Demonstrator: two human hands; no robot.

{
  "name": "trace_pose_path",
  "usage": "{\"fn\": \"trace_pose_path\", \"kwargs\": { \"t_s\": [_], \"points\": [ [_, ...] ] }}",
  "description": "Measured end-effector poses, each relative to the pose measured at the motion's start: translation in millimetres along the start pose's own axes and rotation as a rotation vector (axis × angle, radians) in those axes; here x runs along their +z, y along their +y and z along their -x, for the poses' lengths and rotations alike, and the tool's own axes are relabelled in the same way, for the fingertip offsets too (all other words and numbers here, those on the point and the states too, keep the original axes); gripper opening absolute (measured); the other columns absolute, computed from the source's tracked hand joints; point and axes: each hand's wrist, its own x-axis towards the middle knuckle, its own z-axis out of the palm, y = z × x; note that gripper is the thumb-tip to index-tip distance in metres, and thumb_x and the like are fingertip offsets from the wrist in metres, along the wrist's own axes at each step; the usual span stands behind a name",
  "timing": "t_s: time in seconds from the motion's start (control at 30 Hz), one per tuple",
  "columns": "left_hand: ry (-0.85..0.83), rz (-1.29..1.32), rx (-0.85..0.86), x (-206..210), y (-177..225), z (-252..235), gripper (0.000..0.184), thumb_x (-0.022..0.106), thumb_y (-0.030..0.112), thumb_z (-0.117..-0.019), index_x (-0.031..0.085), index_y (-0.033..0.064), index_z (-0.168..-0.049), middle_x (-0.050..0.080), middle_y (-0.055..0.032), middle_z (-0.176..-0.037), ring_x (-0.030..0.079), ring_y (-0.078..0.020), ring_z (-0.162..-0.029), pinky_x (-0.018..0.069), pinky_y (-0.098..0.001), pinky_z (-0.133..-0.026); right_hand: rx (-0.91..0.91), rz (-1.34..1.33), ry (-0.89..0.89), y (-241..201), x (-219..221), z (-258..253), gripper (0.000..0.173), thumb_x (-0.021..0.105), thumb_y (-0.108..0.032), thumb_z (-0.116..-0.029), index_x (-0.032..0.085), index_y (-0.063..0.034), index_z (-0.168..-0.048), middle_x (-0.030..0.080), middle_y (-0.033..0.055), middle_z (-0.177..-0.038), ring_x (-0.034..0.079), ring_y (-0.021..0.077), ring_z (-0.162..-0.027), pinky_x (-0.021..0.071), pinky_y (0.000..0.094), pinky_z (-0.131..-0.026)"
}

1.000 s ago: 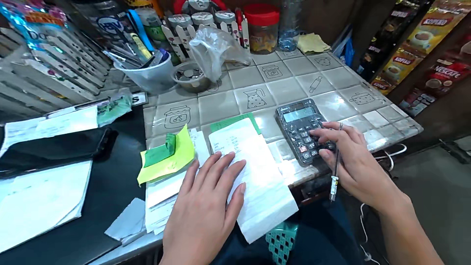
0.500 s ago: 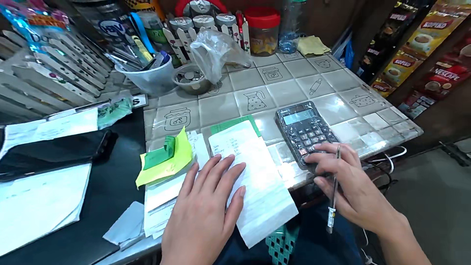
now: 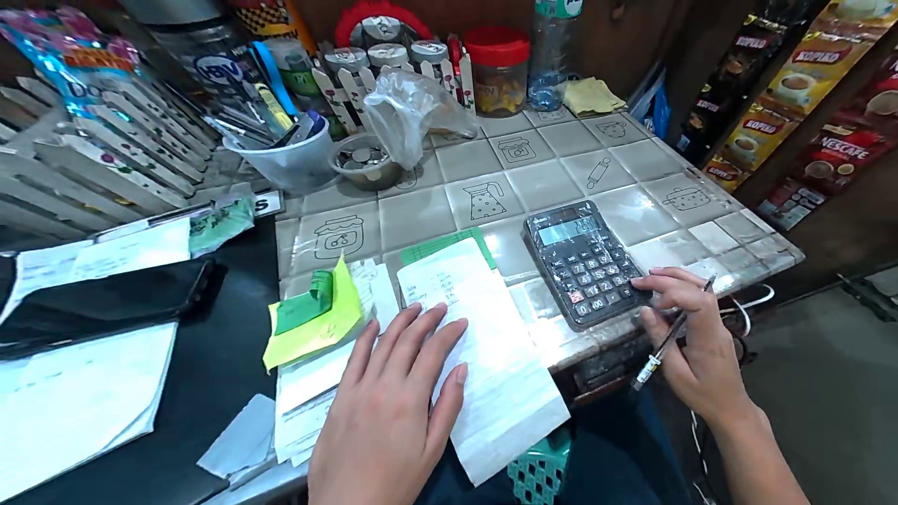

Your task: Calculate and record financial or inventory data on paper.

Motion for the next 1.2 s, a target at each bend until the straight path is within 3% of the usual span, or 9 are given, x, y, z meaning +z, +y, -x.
{"fn": "trace_pose_path", "kwargs": {
  "t_s": [0.2, 0.57, 0.93, 1.2],
  "points": [
    [0.016, -0.011, -0.007, 2.0, 1.0, 0.1, 0.05, 0.033, 0.047, -0.106, 0.068, 0.0237, -0.133, 0.061, -0.0031, -0.145, 0.049, -0.0293, -0.142, 0.0323, -0.0611, -0.118, -0.009, -0.023, 0.018, 0.5, 2.8, 1.6, 0.013, 0.051, -0.028, -0.1061, 0.053, -0.018, -0.114, 0.065, -0.0017, -0.13, 0.053, 0.0187, -0.135, 0.0433, 0.0455, -0.111],
    [0.004, -0.015, -0.021, 0.8, 2.9, 1.3, 0.048, 0.035, 0.046, -0.1062, 0.066, 0.0245, -0.135, 0.059, 0.0005, -0.147, 0.046, -0.0249, -0.145, 0.0299, -0.0585, -0.121, -0.032, -0.029, 0.045, 5.9, 7.2, 5.4, 0.016, 0.053, -0.028, -0.1057, 0.053, -0.015, -0.115, 0.065, 0.0045, -0.129, 0.053, 0.0235, -0.135, 0.0429, 0.0467, -0.112],
    [-0.003, -0.016, -0.027, 1.2, 3.4, 1.2, 0.049, 0.035, 0.046, -0.1058, 0.066, 0.025, -0.137, 0.058, 0.0006, -0.148, 0.045, -0.0252, -0.145, 0.0303, -0.0586, -0.121, -0.018, -0.055, 0.047, 3.2, 4.4, 4.2, 0.023, 0.053, -0.032, -0.1057, 0.051, -0.0169, -0.124, 0.064, 0.003, -0.133, 0.052, 0.0235, -0.137, 0.0438, 0.047, -0.114],
    [-0.002, 0.008, -0.001, 1.0, 0.3, 0.8, 0.05, 0.034, 0.047, -0.1057, 0.067, 0.0234, -0.135, 0.06, -0.0031, -0.147, 0.048, -0.0299, -0.144, 0.0321, -0.0615, -0.118, 0.013, -0.033, 0.038, -5.1, 5.3, 1.7, 0.013, 0.056, -0.026, -0.1033, 0.057, -0.0163, -0.112, 0.065, 0.0014, -0.127, 0.052, 0.0215, -0.135, 0.0414, 0.0482, -0.111]
  ]
}}
